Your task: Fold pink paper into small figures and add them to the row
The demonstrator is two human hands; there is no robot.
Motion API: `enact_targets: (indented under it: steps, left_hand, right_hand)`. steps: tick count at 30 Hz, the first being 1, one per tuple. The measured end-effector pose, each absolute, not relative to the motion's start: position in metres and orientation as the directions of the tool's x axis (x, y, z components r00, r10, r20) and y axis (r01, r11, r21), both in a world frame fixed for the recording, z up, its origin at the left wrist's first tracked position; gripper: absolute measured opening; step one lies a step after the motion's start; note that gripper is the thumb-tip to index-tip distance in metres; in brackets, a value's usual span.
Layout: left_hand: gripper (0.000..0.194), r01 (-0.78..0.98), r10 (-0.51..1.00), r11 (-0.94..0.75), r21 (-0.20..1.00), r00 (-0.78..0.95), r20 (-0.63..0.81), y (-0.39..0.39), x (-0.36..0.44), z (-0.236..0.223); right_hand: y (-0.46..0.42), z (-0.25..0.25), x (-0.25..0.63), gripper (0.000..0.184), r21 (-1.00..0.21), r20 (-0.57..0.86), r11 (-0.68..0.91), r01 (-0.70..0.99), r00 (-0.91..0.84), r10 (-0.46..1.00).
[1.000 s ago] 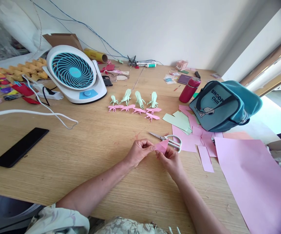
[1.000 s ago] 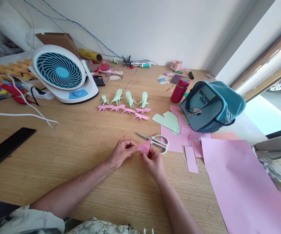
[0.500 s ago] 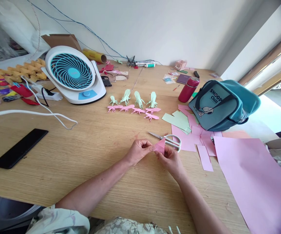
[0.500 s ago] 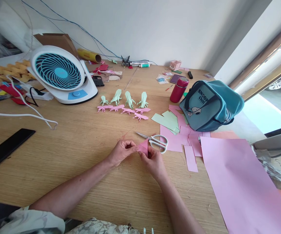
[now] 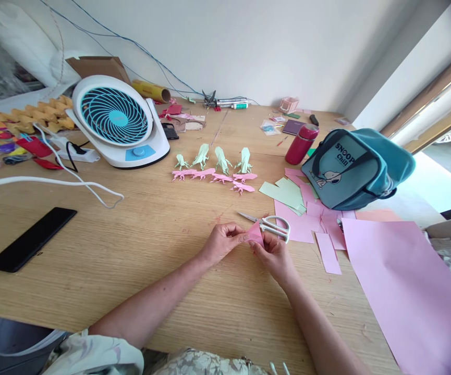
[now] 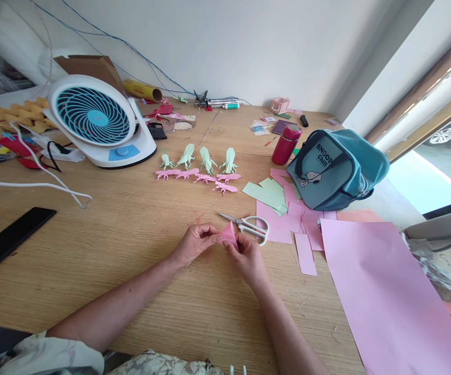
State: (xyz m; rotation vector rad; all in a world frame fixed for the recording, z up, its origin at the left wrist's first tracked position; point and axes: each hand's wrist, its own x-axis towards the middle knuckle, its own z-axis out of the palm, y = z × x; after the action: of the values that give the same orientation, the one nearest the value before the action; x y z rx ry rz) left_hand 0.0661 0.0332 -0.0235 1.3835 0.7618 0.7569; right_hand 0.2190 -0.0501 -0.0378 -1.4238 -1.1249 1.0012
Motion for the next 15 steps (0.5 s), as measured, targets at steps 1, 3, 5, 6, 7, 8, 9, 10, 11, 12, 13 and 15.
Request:
enact_targets:
  steps: [1,3,5,6,7,8,9,10,11,12,13,15]
  left_hand:
    - [0.034,-0.013,0.83,0.039,0.999,0.557,-0.025,0.0333,0.0658,-0.0236]
    - [0.034,-0.004,0.828,0.032,0.999,0.56,-0.024,0.0329,0.0652,-0.024]
    - [0.035,-0.005,0.828,0.031,1.0,0.56,-0.023,0.0325,0.065,-0.0243]
    - [0.035,-0.008,0.827,0.038,0.999,0.561,-0.027,0.0326,0.0649,-0.0244]
    - [0.035,-0.011,0.823,0.051,0.999,0.567,-0.036,0.0329,0.0647,-0.0242]
    - [0.036,-0.012,0.815,0.07,0.997,0.577,-0.051,0.0335,0.0645,-0.024]
    - [0.035,-0.01,0.806,0.091,0.996,0.588,-0.068,0.0344,0.0642,-0.0237]
    - [0.035,-0.007,0.796,0.11,0.994,0.599,-0.084,0.0354,0.0639,-0.0234]
    - [0.035,-0.001,0.788,0.124,0.992,0.608,-0.098,0.0364,0.0636,-0.0231]
    - [0.035,0.004,0.784,0.132,0.991,0.611,-0.107,0.0372,0.0634,-0.023]
    - [0.035,0.008,0.786,0.132,0.991,0.609,-0.109,0.0378,0.0633,-0.0229]
    - [0.034,0.006,0.802,0.119,0.993,0.589,-0.1,0.0376,0.0636,-0.0233]
  right_hand:
    - [-0.0503,-0.0379,0.2197,0.038,-0.989,-0.014,-0.044,0.139,0.213,0.977]
    - [-0.0506,-0.0376,0.2212,0.036,-0.987,-0.012,-0.044,0.154,0.209,0.978]
    - [-0.0508,-0.0369,0.2228,0.035,-0.987,-0.007,-0.039,0.159,0.198,0.98]
    - [-0.0509,-0.0363,0.2236,0.035,-0.986,-0.003,-0.034,0.16,0.187,0.982]
    - [-0.0511,-0.0357,0.2244,0.035,-0.986,0.0,-0.029,0.163,0.175,0.985]
    - [-0.0512,-0.035,0.225,0.034,-0.985,0.002,-0.026,0.17,0.163,0.987]
    - [-0.0514,-0.0342,0.2255,0.034,-0.983,0.003,-0.025,0.181,0.155,0.988]
    - [-0.0517,-0.0334,0.2258,0.033,-0.98,0.003,-0.027,0.195,0.151,0.988]
    - [-0.0518,-0.0327,0.2259,0.033,-0.978,0.003,-0.029,0.208,0.151,0.989]
    - [-0.052,-0.032,0.2258,0.033,-0.975,0.002,-0.032,0.218,0.153,0.988]
    - [-0.052,-0.0314,0.2256,0.034,-0.974,0.002,-0.033,0.224,0.156,0.988]
    - [-0.0519,-0.0304,0.2249,0.035,-0.976,-0.003,-0.039,0.216,0.165,0.986]
